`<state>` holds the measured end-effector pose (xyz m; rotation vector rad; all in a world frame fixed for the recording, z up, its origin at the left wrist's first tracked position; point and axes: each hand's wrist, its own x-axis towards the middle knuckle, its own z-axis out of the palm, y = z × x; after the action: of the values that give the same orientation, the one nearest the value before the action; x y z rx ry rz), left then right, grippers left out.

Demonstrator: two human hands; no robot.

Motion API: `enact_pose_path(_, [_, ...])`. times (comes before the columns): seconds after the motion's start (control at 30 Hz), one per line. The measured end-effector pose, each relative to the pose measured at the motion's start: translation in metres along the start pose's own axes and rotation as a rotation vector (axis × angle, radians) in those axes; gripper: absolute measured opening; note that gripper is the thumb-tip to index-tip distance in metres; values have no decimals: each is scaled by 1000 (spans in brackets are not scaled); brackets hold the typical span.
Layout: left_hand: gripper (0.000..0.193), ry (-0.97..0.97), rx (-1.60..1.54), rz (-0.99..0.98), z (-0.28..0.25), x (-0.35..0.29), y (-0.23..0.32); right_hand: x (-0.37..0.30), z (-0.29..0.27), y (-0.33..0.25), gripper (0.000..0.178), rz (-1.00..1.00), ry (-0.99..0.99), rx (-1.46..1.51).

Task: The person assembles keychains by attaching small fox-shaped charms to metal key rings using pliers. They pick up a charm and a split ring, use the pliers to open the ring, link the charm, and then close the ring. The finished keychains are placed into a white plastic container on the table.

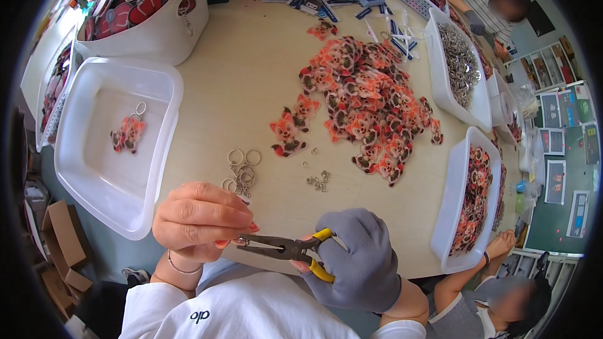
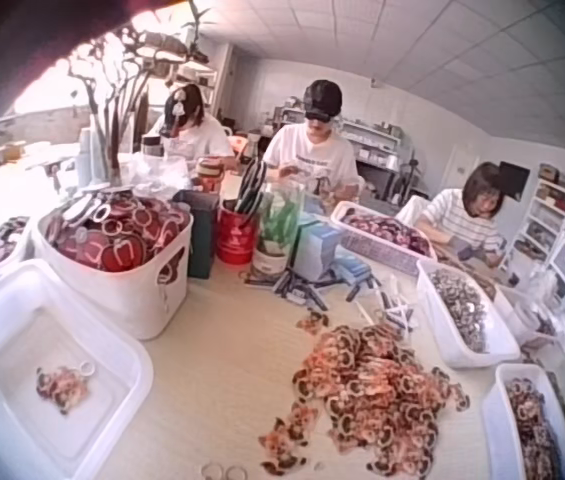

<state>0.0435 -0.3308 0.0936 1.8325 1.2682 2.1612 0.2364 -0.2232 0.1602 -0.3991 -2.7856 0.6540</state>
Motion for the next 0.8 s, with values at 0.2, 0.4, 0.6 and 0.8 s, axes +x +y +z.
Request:
enact_pose_path(0.2, [7,1,-19,-18,-1,0,0,-5,-4,-7,25,21,-51,-77])
enact_pose_path(0.4, [21,8,-71,-52,0,0,1,-10,-1,-5,20,-59,19,-159])
enact_pose_path(0.6, [17,11,-62,-47,-1,2,1,-9,-4,-8,21,-79,-11,-230])
enact_pose_path(0.8, [8,-49,7,-81,-6,7,3,-5,-2,0,26,-30,-55,-140])
